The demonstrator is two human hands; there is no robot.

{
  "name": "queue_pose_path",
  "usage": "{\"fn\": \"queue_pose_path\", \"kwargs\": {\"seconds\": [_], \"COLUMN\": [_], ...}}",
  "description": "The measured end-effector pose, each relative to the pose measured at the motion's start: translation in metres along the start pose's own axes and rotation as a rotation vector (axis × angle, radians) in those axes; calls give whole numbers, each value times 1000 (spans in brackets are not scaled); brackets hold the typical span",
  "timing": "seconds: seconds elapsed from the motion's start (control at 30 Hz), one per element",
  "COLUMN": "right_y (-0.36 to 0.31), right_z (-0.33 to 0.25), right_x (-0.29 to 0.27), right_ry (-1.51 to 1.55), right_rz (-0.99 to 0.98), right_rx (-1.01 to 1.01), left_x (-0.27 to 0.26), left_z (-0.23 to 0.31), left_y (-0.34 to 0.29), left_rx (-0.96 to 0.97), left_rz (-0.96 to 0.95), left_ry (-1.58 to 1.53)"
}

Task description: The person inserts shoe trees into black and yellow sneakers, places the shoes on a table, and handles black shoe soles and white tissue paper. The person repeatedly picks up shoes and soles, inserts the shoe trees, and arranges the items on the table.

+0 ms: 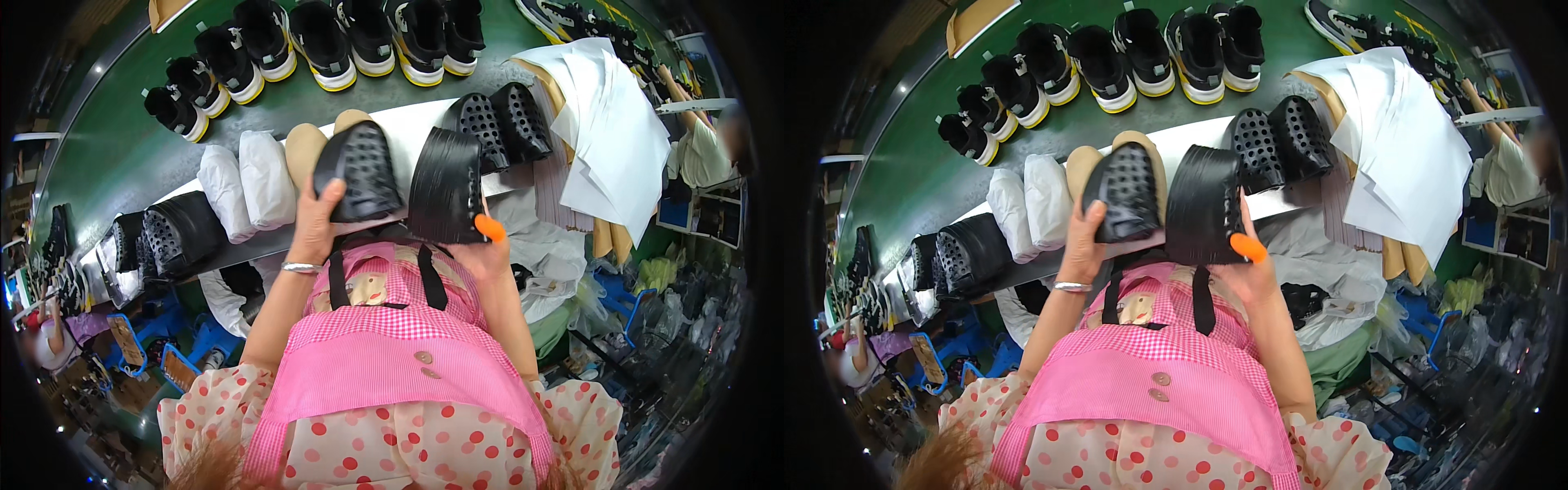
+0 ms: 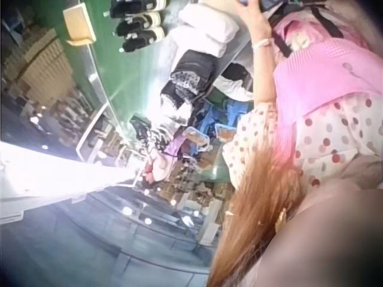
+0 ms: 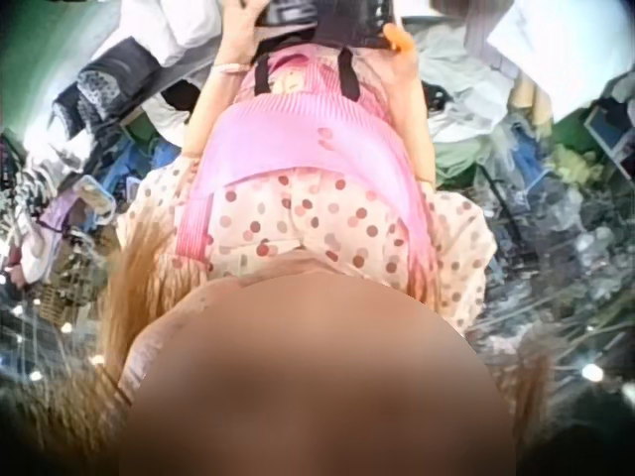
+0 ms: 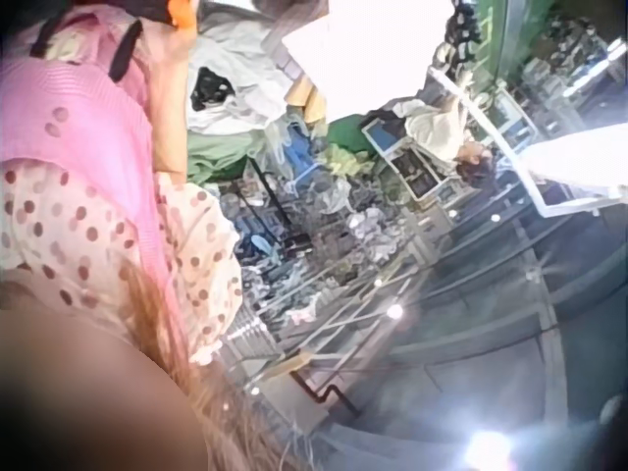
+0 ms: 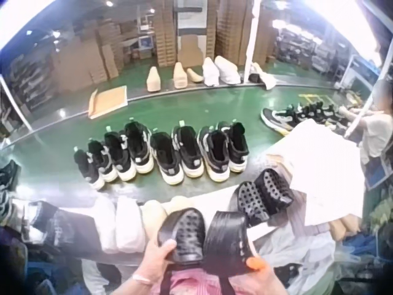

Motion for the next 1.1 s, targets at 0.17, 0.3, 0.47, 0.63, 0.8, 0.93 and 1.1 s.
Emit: {"fn": "queue_pose_path", "kwargs": {"seconds": [0.17, 0.3, 0.47, 0.63, 0.8, 0.93, 1.1], "right_y": [45, 64, 62, 43, 31, 37, 41], "right_z": [-1, 17, 16, 22, 15, 7, 4], "right_x": [-51, -84, -26, 18, 19, 18, 9], "right_ry": [-1026, -1904, -2367, -804, -614, -624, -635], "right_rz": [477, 574, 478, 182, 161, 177, 326], "right_rx": [19, -249, -384, 162, 132, 76, 26], "left_x": [-44, -54, -13, 24, 39, 43, 40], "left_z": [10, -3, -14, -37, -39, -34, -21], "left_y": [2, -7, -16, -8, -10, -1, 36], "left_rx": [-23, -127, -94, -121, -63, -31, -44], "left_rz": [104, 103, -45, -118, -147, -178, -394], "left_ry": [-250, -375, -303, -316, 2, 254, 778]}}
Point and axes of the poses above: each hand's wrist, its own y-axis towards the middle knuckle, its own x-axis out of the palm, z = x × y, the point moved 3 cm from there along y, towards the middle knuckle, and after that the axes turned 3 degrees about -z, right-handed, at the moved point
